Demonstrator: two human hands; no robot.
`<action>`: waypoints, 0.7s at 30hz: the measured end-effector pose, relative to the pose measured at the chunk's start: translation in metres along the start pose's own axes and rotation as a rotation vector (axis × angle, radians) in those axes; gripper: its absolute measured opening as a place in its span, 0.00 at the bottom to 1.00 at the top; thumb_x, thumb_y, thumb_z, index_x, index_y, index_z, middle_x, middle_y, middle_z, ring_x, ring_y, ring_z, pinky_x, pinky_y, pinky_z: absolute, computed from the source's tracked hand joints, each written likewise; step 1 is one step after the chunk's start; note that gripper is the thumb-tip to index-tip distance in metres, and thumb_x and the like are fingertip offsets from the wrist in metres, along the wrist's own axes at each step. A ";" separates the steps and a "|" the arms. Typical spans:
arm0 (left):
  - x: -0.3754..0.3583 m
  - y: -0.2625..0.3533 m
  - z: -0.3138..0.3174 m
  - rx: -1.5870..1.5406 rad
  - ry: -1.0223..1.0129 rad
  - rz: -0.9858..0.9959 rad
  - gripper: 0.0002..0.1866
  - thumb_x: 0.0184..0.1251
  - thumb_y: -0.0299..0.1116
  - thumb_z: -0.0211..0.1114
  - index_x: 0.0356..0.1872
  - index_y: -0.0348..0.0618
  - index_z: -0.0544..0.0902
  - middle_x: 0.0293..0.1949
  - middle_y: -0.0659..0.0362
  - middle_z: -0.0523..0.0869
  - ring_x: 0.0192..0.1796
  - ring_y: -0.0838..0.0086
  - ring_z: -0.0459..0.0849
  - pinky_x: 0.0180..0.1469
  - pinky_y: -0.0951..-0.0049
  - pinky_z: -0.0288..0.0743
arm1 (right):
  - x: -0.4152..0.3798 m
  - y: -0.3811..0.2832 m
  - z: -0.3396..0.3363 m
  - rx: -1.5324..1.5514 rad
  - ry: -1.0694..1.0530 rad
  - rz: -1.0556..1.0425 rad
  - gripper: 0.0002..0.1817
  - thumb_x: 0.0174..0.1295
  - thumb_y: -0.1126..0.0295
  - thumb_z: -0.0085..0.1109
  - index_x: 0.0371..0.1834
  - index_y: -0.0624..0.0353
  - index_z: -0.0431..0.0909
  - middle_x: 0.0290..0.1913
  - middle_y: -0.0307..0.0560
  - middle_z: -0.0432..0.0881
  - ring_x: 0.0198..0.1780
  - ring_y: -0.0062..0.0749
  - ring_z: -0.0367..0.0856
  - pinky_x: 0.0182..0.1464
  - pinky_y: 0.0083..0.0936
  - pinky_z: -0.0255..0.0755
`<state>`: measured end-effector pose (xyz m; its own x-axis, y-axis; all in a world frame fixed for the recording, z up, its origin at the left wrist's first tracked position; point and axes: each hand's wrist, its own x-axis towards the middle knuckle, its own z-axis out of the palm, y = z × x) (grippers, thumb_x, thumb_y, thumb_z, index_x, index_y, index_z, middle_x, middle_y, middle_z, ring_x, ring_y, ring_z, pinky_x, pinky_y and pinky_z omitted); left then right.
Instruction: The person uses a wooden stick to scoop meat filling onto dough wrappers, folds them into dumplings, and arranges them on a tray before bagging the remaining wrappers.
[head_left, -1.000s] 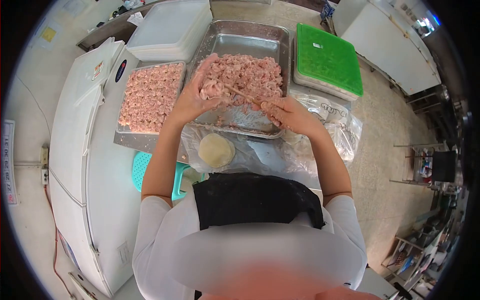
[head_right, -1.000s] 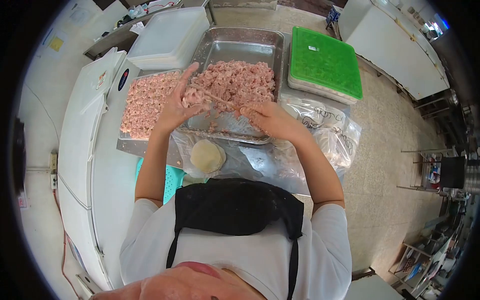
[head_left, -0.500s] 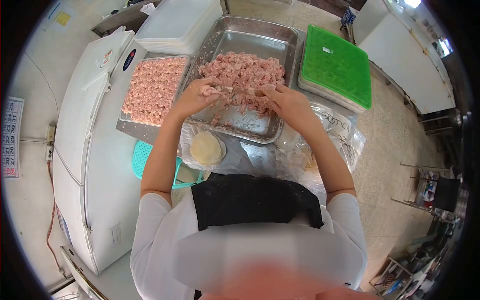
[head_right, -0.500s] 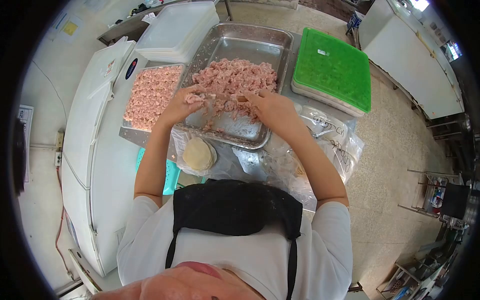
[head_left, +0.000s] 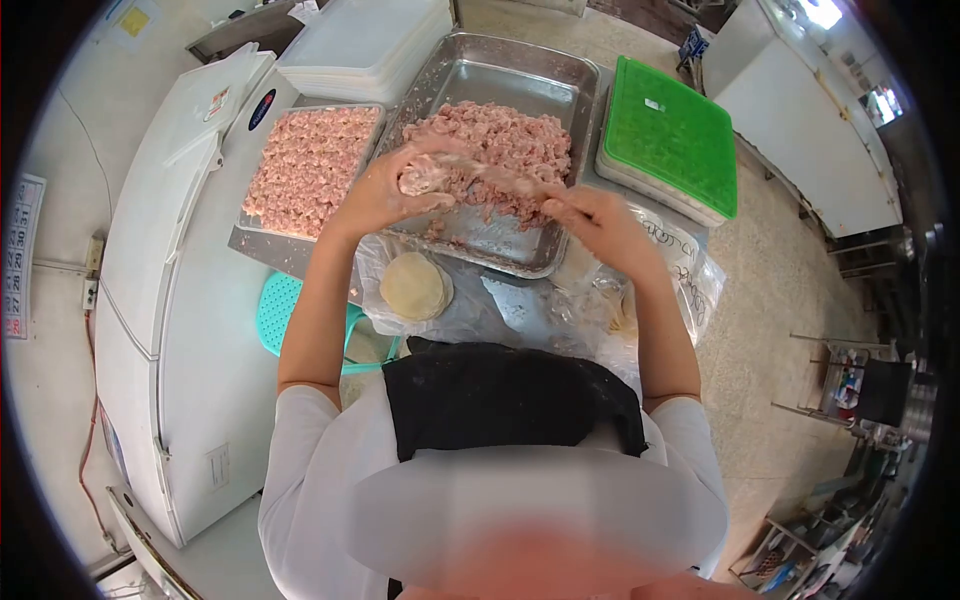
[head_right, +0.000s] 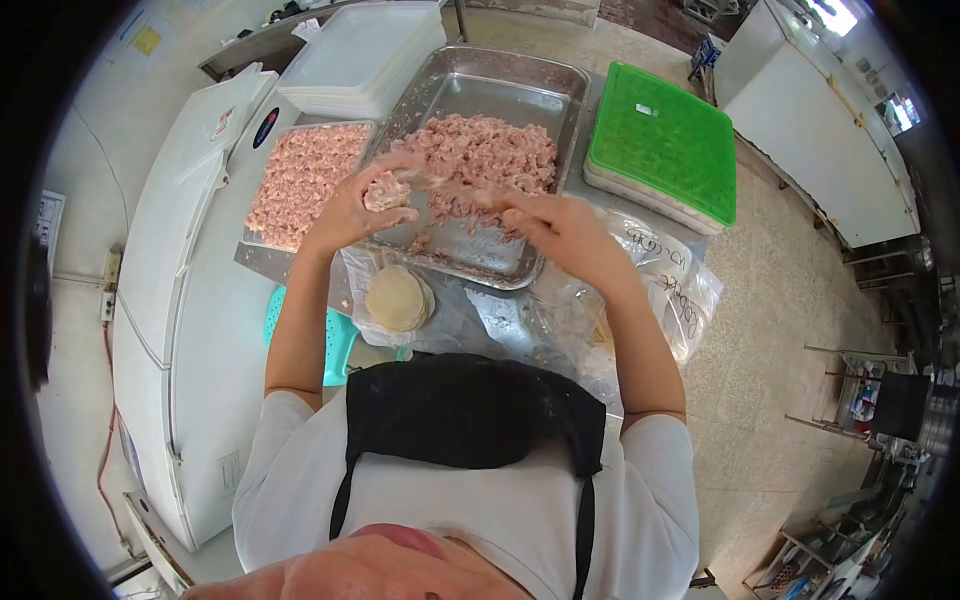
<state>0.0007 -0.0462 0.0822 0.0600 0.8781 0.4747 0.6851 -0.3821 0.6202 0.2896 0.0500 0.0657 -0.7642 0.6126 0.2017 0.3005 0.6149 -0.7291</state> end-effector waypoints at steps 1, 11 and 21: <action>-0.001 -0.003 -0.004 -0.157 -0.152 -0.086 0.23 0.50 0.34 0.74 0.48 0.43 0.78 0.43 0.60 0.83 0.45 0.74 0.81 0.51 0.71 0.74 | 0.003 -0.010 0.012 0.035 -0.058 -0.046 0.16 0.66 0.62 0.54 0.53 0.57 0.80 0.46 0.56 0.83 0.46 0.46 0.83 0.48 0.32 0.74; -0.030 -0.043 -0.034 -0.096 -0.177 -0.246 0.16 0.51 0.34 0.75 0.38 0.39 0.81 0.43 0.60 0.83 0.42 0.75 0.81 0.50 0.71 0.75 | 0.016 -0.090 0.039 -0.505 0.064 -0.086 0.16 0.66 0.59 0.53 0.53 0.51 0.78 0.39 0.48 0.81 0.38 0.47 0.81 0.38 0.40 0.75; -0.086 -0.092 -0.141 -0.123 -0.127 -0.256 0.28 0.48 0.45 0.77 0.48 0.39 0.81 0.46 0.52 0.85 0.50 0.63 0.82 0.55 0.66 0.72 | 0.075 -0.153 0.127 -0.282 -0.021 -0.061 0.15 0.67 0.65 0.53 0.53 0.55 0.78 0.43 0.52 0.83 0.44 0.49 0.81 0.44 0.38 0.75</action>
<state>-0.1696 -0.1276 0.0723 -0.0073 0.9763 0.2162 0.5973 -0.1691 0.7840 0.1143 -0.0611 0.1092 -0.7965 0.5616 0.2241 0.3979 0.7659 -0.5051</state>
